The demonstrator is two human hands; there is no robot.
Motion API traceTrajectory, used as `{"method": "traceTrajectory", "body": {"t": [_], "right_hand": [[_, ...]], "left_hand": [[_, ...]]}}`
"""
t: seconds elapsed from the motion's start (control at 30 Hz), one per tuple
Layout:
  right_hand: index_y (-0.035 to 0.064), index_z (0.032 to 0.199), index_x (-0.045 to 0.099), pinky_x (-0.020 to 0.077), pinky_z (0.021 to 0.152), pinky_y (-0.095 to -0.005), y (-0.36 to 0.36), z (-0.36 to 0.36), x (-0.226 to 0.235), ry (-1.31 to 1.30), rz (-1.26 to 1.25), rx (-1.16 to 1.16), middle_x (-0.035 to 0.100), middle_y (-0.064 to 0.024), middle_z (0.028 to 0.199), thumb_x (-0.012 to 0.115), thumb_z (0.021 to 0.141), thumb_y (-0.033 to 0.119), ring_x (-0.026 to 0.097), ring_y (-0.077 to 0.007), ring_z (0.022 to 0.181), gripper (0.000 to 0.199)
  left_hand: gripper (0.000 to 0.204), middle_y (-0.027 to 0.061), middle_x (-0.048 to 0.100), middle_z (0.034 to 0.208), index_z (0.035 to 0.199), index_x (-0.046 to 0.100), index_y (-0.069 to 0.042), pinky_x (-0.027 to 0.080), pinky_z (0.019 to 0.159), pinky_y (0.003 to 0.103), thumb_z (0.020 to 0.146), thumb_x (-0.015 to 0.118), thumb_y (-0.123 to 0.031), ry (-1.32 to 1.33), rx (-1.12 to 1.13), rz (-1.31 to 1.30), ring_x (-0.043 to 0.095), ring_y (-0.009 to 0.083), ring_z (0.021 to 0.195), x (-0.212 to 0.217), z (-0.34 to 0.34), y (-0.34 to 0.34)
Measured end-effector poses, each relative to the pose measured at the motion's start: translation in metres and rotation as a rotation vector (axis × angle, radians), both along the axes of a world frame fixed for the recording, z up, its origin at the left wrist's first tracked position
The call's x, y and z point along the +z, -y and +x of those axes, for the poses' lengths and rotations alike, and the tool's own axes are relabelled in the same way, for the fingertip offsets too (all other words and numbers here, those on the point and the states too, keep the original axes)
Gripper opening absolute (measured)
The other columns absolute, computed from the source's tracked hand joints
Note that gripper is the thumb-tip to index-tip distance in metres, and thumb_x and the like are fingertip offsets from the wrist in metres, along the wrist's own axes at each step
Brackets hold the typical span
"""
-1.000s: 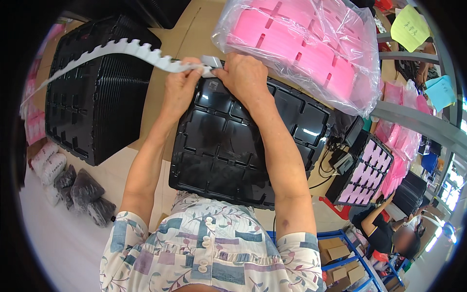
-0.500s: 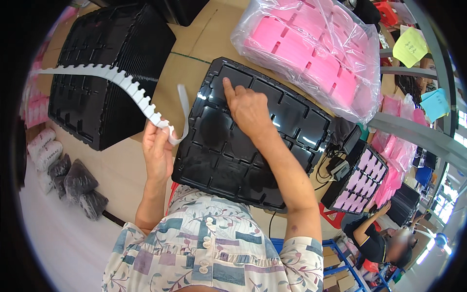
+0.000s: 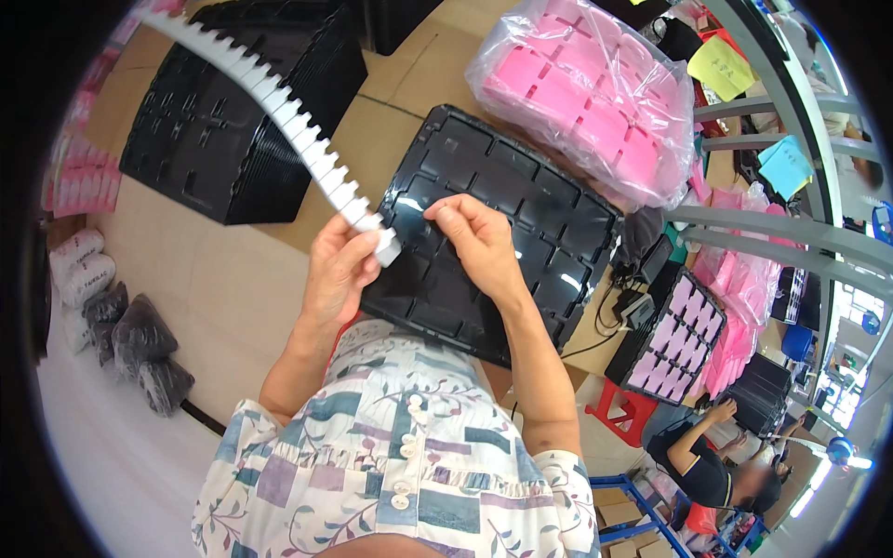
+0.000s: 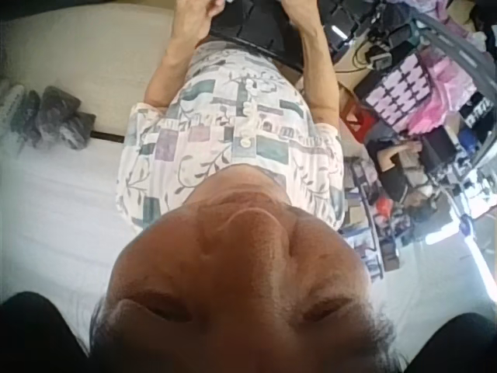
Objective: The person places pink plastic inserts into black plastic trays and secures them by applying adhesive labels. The person repeatedly picks up a pink insert, fits it into a black tray, and then applies a label from a strip to the tray's surface.
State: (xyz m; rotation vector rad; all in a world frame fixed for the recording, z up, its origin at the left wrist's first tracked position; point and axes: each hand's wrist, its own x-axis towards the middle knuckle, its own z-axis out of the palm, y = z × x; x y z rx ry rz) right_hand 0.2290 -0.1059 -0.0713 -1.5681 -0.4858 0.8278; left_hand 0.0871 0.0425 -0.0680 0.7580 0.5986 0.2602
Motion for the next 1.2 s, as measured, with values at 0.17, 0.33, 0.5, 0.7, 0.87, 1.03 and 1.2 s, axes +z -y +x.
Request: {"method": "traceTrajectory", "body": {"t": [0.17,0.33,0.5,0.7,0.87,1.03,1.2], "right_hand": [[0.0019,0.093,0.070,0.0310,0.051,-0.0223,0.008,-0.027,0.027,0.255,-0.080,-0.074,0.044,0.0071,0.058,0.073,0.084,0.014,0.038,-0.0014,0.056,0.016],[0.0023,0.085,0.070,0.0306,0.049,-0.0227,0.018,-0.031,0.033,0.331,-0.113,-0.062,0.042,0.0060,0.053,0.074,0.082,0.013,0.037,-0.0013,0.054,0.012],[0.0038,0.081,0.066,0.0383,0.047,-0.0262,0.027,-0.039,0.032,0.638,-0.107,-0.114,0.048,0.0013,0.058,0.072,0.078,0.007,0.047,-0.0076,0.051,0.008],[0.0062,0.081,0.064,0.0426,0.046,-0.0271,0.044,-0.050,0.018,1.435,0.035,0.046,0.055,-0.0064,0.066,0.074,0.075,0.003,0.058,-0.0186,0.054,0.012],[0.0061,0.084,0.067,0.0379,0.056,-0.0185,0.093,-0.024,0.024,0.367,0.000,-0.164,0.059,0.0060,0.070,0.070,0.084,0.009,0.049,-0.0002,0.063,0.004],[0.0022,0.086,0.067,0.0343,0.054,-0.0218,0.193,0.082,-0.036,0.465,-0.380,-0.319,0.050,0.0052,0.061,0.067,0.088,0.014,0.044,-0.0030,0.059,0.012],[0.0040,0.089,0.066,0.0432,0.057,-0.0314,0.197,0.120,-0.025,0.657,-0.568,-0.129,0.057,-0.0058,0.062,0.064,0.088,0.017,0.056,-0.0157,0.059,0.013]], "left_hand": [[0.015,0.0024,0.063,0.082,0.104,0.061,-0.001,0.038,0.044,0.016,0.090,0.065,-0.002,0.092,-0.053,0.082,0.053,0.0036,0.057,0.006,0.006,0.020],[0.015,0.0028,0.065,0.085,0.105,0.063,-0.002,0.041,0.046,0.019,0.091,0.064,-0.004,0.141,-0.137,0.196,0.055,0.0047,0.061,0.007,0.006,0.030],[0.009,0.0042,0.064,0.077,0.094,0.064,-0.004,0.041,0.048,0.020,0.092,0.066,-0.013,0.047,-0.141,0.054,0.055,0.0054,0.059,0.001,0.011,0.038],[0.014,0.0029,0.065,0.081,0.087,0.064,-0.005,0.043,0.055,0.022,0.095,0.063,-0.016,0.025,-0.089,-0.100,0.056,0.0066,0.064,-0.007,0.019,0.056],[0.016,0.0057,0.068,0.086,0.094,0.063,-0.001,0.044,0.053,0.020,0.099,0.058,-0.016,0.045,-0.318,0.340,0.057,0.0070,0.061,0.007,0.000,0.043],[0.013,0.0059,0.067,0.080,0.096,0.064,0.000,0.043,0.048,0.020,0.098,0.059,-0.012,0.103,-0.991,0.098,0.056,0.0067,0.057,0.023,-0.013,0.044],[0.018,0.0057,0.067,0.081,0.094,0.066,0.002,0.043,0.050,0.020,0.097,0.063,-0.016,0.033,-1.008,0.097,0.054,0.0063,0.056,0.014,-0.012,0.066]]}}
